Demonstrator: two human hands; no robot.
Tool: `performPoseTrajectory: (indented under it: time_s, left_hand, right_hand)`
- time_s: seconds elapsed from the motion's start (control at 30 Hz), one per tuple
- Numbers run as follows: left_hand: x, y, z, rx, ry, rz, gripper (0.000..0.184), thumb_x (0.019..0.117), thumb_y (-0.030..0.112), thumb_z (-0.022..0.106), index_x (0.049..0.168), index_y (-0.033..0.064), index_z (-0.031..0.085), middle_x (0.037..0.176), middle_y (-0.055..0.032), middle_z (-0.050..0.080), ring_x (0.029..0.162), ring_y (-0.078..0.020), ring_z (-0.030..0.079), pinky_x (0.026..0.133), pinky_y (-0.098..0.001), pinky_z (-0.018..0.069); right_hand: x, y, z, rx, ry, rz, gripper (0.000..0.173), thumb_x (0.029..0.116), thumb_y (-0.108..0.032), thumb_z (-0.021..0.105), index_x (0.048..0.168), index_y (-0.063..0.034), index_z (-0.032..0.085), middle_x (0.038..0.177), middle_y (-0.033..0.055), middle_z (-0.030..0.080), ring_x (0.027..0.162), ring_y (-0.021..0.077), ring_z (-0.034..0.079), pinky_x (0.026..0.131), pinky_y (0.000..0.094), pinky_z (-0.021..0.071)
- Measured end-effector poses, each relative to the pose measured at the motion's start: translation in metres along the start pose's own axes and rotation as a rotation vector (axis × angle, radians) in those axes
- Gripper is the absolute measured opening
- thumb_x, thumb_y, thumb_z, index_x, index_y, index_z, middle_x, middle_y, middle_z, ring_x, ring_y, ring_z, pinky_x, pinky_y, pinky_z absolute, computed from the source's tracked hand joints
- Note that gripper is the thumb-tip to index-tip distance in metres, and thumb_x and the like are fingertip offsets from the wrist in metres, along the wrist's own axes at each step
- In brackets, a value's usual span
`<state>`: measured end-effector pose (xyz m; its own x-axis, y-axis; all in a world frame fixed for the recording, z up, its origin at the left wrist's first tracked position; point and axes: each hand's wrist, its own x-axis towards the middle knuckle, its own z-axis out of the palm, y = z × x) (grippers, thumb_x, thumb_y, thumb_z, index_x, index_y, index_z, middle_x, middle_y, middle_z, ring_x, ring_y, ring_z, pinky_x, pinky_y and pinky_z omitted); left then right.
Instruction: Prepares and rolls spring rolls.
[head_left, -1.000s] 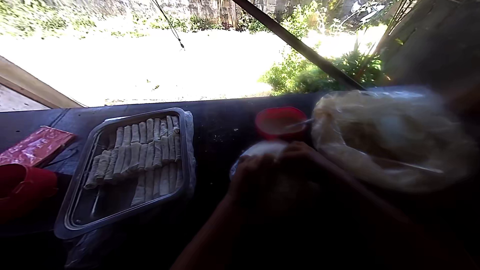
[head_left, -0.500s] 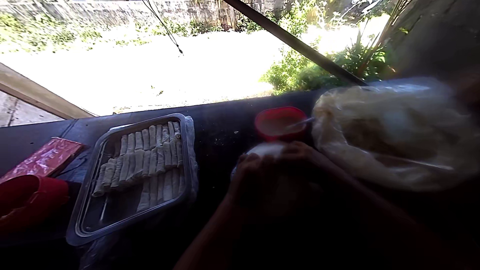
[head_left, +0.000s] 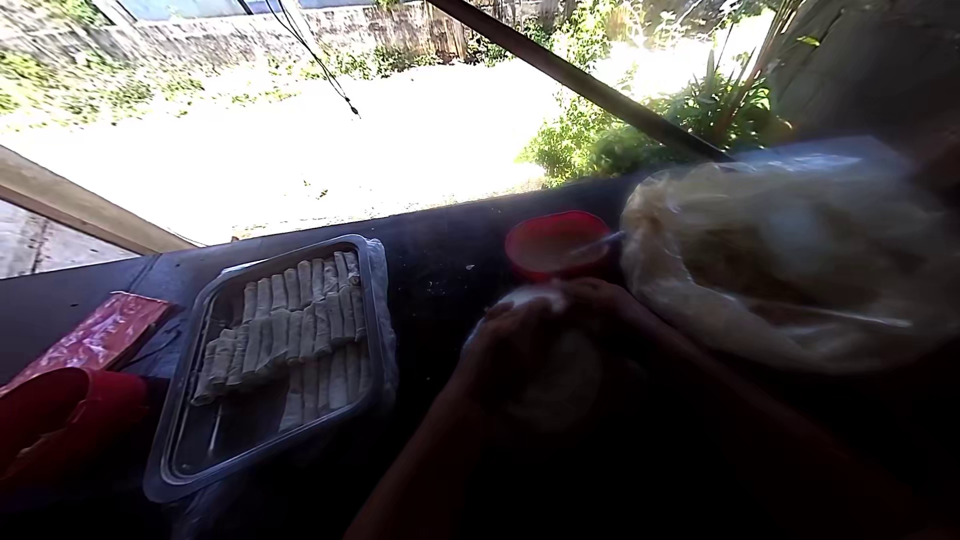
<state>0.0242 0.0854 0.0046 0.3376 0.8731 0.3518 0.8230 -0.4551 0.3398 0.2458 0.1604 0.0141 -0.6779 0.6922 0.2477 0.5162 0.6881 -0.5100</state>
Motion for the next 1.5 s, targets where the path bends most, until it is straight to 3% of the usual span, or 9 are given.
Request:
performPoseTrajectory:
  time_s: [0.2,0.43,0.53,0.63,0.83,1.07,1.2,1.3,1.5]
  left_hand:
    - [0.008,-0.006,-0.004,-0.049,-0.045,0.002,0.034,0.1079,0.03,0.048,0.131,0.0112,0.066,0.123,0.0019,0.073,0.119,-0.0095,0.067,0.113,-0.0363,0.0448]
    - [0.007,-0.009,-0.004,-0.09,-0.074,-0.053,0.038,0.1101,0.032,0.043,0.134,0.011,0.065,0.127,0.0016,0.072,0.124,-0.0105,0.063,0.114,-0.036,0.0437]
    - [0.006,-0.015,-0.007,-0.234,-0.111,-0.125,0.046,0.1051,0.034,0.055,0.145,0.0099,0.057,0.136,-0.0008,0.068,0.13,-0.0111,0.06,0.115,-0.036,0.0432]
    - [0.006,-0.024,-0.017,-0.422,-0.066,-0.172,0.064,0.0925,0.025,0.075,0.151,0.0161,0.049,0.134,-0.0031,0.067,0.118,-0.009,0.067,0.103,-0.0356,0.0555]
    - [0.01,-0.013,-0.024,-0.296,0.035,-0.048,0.05,0.0889,0.018,0.077,0.137,0.016,0.063,0.131,0.0015,0.069,0.123,-0.011,0.063,0.109,-0.0386,0.05]
    - [0.017,-0.006,-0.007,-0.223,0.019,-0.059,0.033,0.0974,0.021,0.068,0.129,0.0118,0.067,0.119,0.0,0.074,0.113,-0.0106,0.069,0.102,-0.0342,0.0545]
    - [0.02,-0.013,-0.008,-0.309,0.024,-0.14,0.033,0.0989,0.022,0.068,0.13,0.012,0.064,0.112,0.0017,0.076,0.105,-0.0059,0.072,0.096,-0.0295,0.0584]
    - [0.024,-0.02,-0.015,-0.587,0.039,-0.343,0.037,0.0955,0.023,0.074,0.128,0.0108,0.061,0.102,0.0034,0.079,0.092,-0.0049,0.075,0.086,-0.0279,0.0629]
    - [0.021,-0.035,-0.036,-1.243,0.265,-0.659,0.042,0.0948,0.006,0.072,0.131,-0.0028,0.053,0.105,-0.0183,0.074,0.092,-0.0239,0.075,0.086,-0.0376,0.0619]
  right_hand:
    - [-0.01,0.0,0.004,-0.011,0.052,-0.017,0.038,0.1052,-0.027,0.052,0.139,-0.0128,0.065,0.129,0.0072,0.067,0.118,0.016,0.065,0.104,0.0347,0.0525]
    - [0.003,-0.004,0.006,-0.043,0.038,-0.144,0.028,0.1069,-0.027,0.053,0.117,-0.0207,0.078,0.115,-0.0026,0.074,0.115,0.0122,0.065,0.103,0.0301,0.0508]
    - [0.007,-0.005,0.006,-0.037,0.015,-0.122,0.027,0.1062,-0.022,0.053,0.115,-0.0168,0.078,0.116,-0.0007,0.074,0.114,0.0141,0.065,0.102,0.0311,0.0509]
    - [0.008,-0.005,0.005,-0.021,0.009,-0.103,0.026,0.1054,-0.021,0.054,0.111,-0.0156,0.078,0.112,0.0001,0.075,0.112,0.0142,0.066,0.101,0.0309,0.0516]
    - [0.012,-0.004,-0.001,0.02,-0.063,-0.057,0.025,0.1047,-0.021,0.055,0.108,-0.0147,0.079,0.112,0.0008,0.075,0.112,0.0139,0.067,0.101,0.0327,0.0525]
    - [0.024,-0.007,-0.015,0.205,-0.178,0.113,0.024,0.1039,-0.024,0.06,0.114,-0.0128,0.078,0.109,0.0031,0.075,0.103,0.0098,0.069,0.096,0.0317,0.0549]
    - [0.013,-0.009,-0.013,0.292,0.0,0.276,0.035,0.1071,-0.02,0.052,0.141,-0.0157,0.06,0.109,0.0018,0.073,0.094,0.0084,0.069,0.089,0.0322,0.0577]
    - [-0.003,-0.006,-0.004,0.317,0.154,0.33,0.039,0.107,-0.022,0.049,0.145,-0.0169,0.057,0.12,0.0002,0.07,0.103,0.0074,0.068,0.095,0.0299,0.0559]
    - [-0.026,0.004,0.013,0.303,0.271,0.236,0.043,0.1038,-0.019,0.05,0.144,-0.0058,0.057,0.118,0.0034,0.071,0.108,0.0079,0.067,0.098,0.0278,0.0546]
